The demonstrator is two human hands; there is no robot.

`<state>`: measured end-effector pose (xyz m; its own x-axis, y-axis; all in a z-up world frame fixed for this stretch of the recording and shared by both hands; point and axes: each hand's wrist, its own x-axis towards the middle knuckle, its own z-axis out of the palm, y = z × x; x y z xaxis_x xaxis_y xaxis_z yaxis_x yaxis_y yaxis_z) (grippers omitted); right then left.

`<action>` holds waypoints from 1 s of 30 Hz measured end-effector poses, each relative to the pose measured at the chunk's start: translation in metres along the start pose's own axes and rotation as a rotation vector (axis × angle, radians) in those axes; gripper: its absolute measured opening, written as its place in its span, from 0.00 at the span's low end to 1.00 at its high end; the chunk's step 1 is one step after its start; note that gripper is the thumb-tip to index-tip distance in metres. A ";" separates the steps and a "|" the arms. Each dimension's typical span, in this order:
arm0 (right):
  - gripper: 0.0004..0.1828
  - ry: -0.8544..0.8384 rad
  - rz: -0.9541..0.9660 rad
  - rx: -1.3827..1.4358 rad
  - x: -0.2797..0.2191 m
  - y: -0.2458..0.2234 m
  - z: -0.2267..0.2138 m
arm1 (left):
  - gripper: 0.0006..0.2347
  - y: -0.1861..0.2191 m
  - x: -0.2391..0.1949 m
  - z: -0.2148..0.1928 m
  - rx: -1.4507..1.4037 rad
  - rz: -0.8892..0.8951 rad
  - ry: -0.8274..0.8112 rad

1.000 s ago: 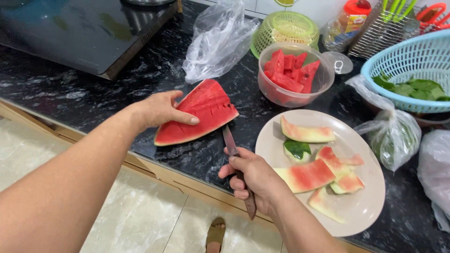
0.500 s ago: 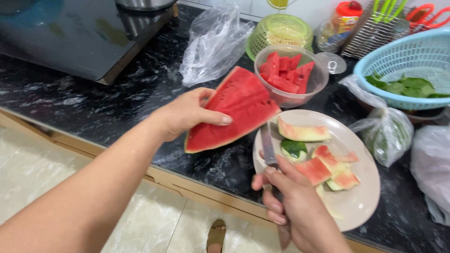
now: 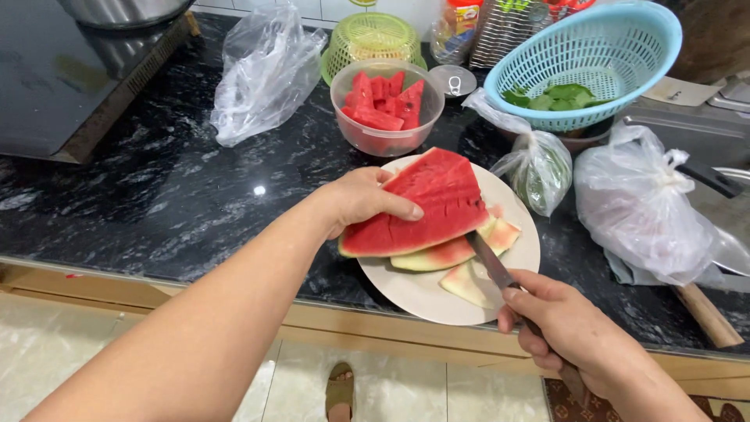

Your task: Cutting a watermelon into small pieces and removing the rind using a knife.

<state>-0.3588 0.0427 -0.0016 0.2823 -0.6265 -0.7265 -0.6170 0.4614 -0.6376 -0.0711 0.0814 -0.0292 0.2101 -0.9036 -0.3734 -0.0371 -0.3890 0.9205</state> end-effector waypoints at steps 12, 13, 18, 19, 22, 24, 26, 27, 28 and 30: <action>0.23 0.254 -0.266 -0.097 0.002 0.022 -0.044 | 0.55 0.024 -0.007 0.034 0.850 0.098 0.206; 0.23 0.253 -0.266 -0.098 -0.006 0.010 -0.037 | 0.55 0.023 -0.007 0.033 0.849 0.097 0.206; 0.27 0.356 -0.368 -0.572 -0.039 -0.044 0.007 | 0.60 0.023 -0.007 0.034 1.059 0.051 0.172; 0.27 0.354 -0.368 -0.570 -0.034 -0.046 0.009 | 0.60 0.025 -0.007 0.034 1.061 0.049 0.173; 0.27 0.425 -0.435 -0.829 -0.028 -0.052 0.017 | 0.59 0.030 -0.007 0.034 1.067 0.048 0.147; 0.26 0.461 -0.429 -0.878 -0.029 -0.057 0.024 | 0.58 0.032 -0.006 0.035 1.092 0.054 0.127; 0.26 0.476 -0.471 -0.891 -0.020 -0.054 0.024 | 0.58 0.033 -0.005 0.035 1.101 0.053 0.122; 0.25 0.492 -0.509 -0.895 -0.015 -0.052 0.023 | 0.57 0.034 -0.005 0.036 1.119 0.054 0.109; 0.25 0.493 -0.511 -0.897 -0.014 -0.053 0.024 | 0.57 0.033 -0.004 0.035 1.117 0.055 0.111; 0.24 0.484 -0.508 -0.906 -0.011 -0.053 0.025 | 0.58 0.034 -0.003 0.035 1.125 0.040 0.091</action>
<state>-0.3113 0.0408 0.0336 0.4593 -0.8775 -0.1382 -0.8703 -0.4134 -0.2677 -0.1075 0.0643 -0.0007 0.2579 -0.9203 -0.2942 -0.8945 -0.3425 0.2872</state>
